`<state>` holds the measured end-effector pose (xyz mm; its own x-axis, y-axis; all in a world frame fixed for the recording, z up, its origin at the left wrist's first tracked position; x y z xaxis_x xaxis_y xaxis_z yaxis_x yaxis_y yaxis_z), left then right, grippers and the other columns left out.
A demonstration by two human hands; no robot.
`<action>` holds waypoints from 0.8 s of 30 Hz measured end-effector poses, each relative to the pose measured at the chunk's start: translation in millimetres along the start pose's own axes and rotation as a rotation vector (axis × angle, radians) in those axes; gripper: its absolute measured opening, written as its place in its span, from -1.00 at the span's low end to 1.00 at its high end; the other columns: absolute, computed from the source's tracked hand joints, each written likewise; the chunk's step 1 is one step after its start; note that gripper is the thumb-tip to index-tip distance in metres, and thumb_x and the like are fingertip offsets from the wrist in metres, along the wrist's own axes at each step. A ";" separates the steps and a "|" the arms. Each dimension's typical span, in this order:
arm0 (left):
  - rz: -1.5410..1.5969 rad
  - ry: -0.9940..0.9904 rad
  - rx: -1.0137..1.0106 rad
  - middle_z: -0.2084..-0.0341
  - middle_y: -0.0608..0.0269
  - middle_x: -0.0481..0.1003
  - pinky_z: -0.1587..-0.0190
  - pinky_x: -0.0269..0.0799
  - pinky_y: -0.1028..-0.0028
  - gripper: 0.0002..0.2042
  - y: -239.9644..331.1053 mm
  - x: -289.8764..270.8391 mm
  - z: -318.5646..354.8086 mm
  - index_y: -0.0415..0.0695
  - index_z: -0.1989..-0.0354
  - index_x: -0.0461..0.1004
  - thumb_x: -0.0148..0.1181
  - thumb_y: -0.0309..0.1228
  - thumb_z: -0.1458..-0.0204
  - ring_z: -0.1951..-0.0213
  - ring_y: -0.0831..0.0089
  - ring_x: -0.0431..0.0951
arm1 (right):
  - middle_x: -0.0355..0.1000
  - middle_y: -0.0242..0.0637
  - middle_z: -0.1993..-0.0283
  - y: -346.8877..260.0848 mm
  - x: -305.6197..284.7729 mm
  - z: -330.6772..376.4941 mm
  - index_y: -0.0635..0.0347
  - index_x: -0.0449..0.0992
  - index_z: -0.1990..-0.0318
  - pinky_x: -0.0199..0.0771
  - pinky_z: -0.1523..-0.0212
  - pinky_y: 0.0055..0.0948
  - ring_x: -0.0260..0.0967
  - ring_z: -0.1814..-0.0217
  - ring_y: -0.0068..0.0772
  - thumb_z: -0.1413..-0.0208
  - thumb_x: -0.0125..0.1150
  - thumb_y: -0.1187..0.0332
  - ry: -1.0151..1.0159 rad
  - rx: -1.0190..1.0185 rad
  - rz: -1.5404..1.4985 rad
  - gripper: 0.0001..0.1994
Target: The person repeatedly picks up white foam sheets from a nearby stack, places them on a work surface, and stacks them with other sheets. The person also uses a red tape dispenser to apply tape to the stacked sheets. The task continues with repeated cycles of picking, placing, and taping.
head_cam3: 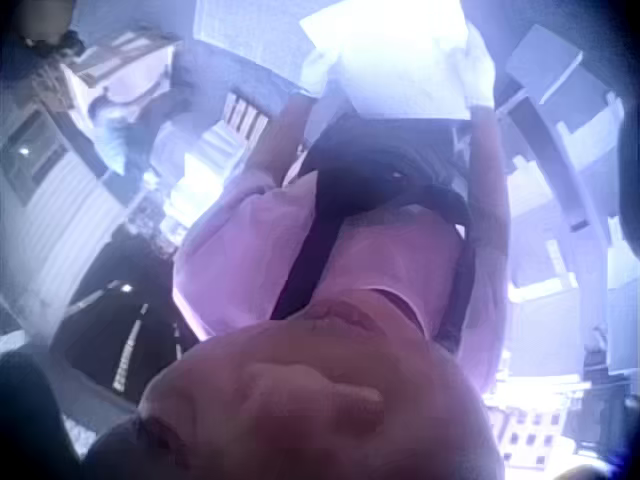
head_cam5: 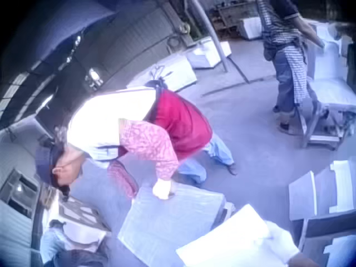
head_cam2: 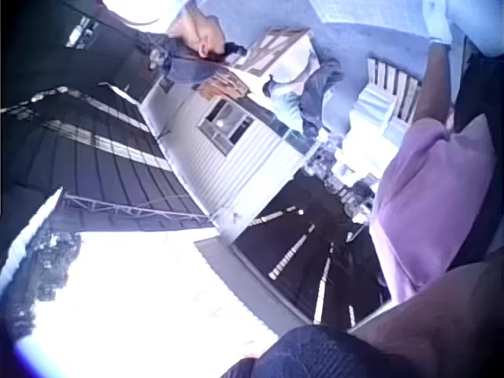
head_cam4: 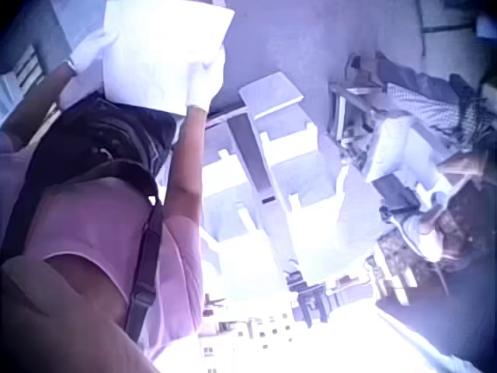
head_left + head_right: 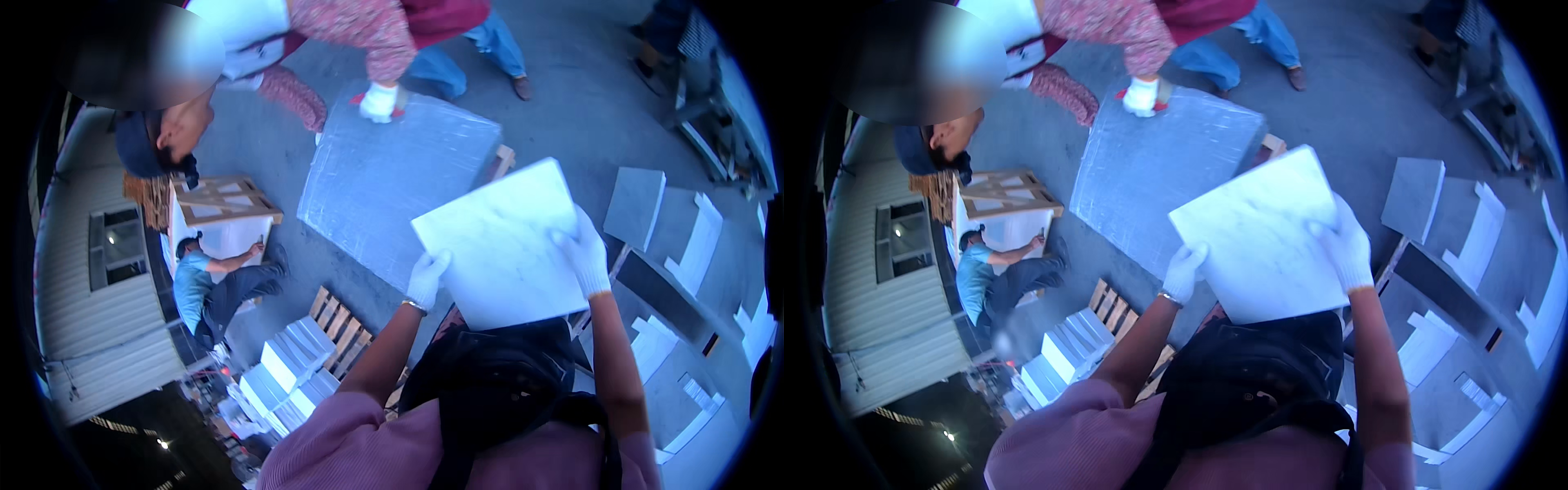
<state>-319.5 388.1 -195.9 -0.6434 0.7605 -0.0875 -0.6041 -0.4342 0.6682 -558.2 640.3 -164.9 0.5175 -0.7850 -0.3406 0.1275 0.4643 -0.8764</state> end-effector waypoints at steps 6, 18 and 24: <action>0.159 0.241 -0.139 0.22 0.22 0.51 0.27 0.54 0.34 -0.47 -15.9 -148.1 -58.4 -0.14 -0.08 0.36 0.15 0.02 -0.11 0.27 0.37 0.57 | 0.41 0.09 -0.09 -83.9 203.9 -131.2 0.08 0.18 -0.34 0.36 -0.11 -0.21 0.38 -0.12 0.10 0.00 0.23 0.10 -0.356 -0.203 0.357 -0.28; -0.527 -0.039 -0.159 0.67 0.21 0.50 0.59 0.38 0.47 -0.54 13.0 -171.3 -100.7 -0.24 0.51 0.47 0.14 0.01 -0.07 0.64 0.50 0.51 | 0.33 -0.01 -0.11 -133.3 283.6 -188.1 -0.15 0.17 -0.35 0.28 -0.12 -0.02 0.27 -0.18 0.13 -0.03 0.20 0.09 -0.379 -0.312 0.965 -0.32; -0.554 0.046 -0.142 0.71 0.18 0.49 0.50 0.40 0.39 -0.55 -2.9 -170.4 -111.0 -0.22 0.57 0.49 0.12 -0.01 -0.07 0.66 0.43 0.50 | 0.13 -0.12 -0.31 -143.5 305.2 -129.8 -0.26 0.24 -0.29 0.04 -0.25 0.16 0.01 -0.39 -0.02 0.03 0.24 0.07 -0.334 -0.538 1.081 -0.35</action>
<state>-260.3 206.3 -265.0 -0.2310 0.8726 -0.4304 -0.9120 -0.0400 0.4083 -528.4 280.9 -187.2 0.3403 0.0717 -0.9376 -0.8164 0.5172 -0.2568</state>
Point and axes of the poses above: each hand's wrist, its own z-axis away from the middle knuckle, its own x-axis out of the palm, y = z × x, the point moved 7 cm from there along -z, towards the middle knuckle
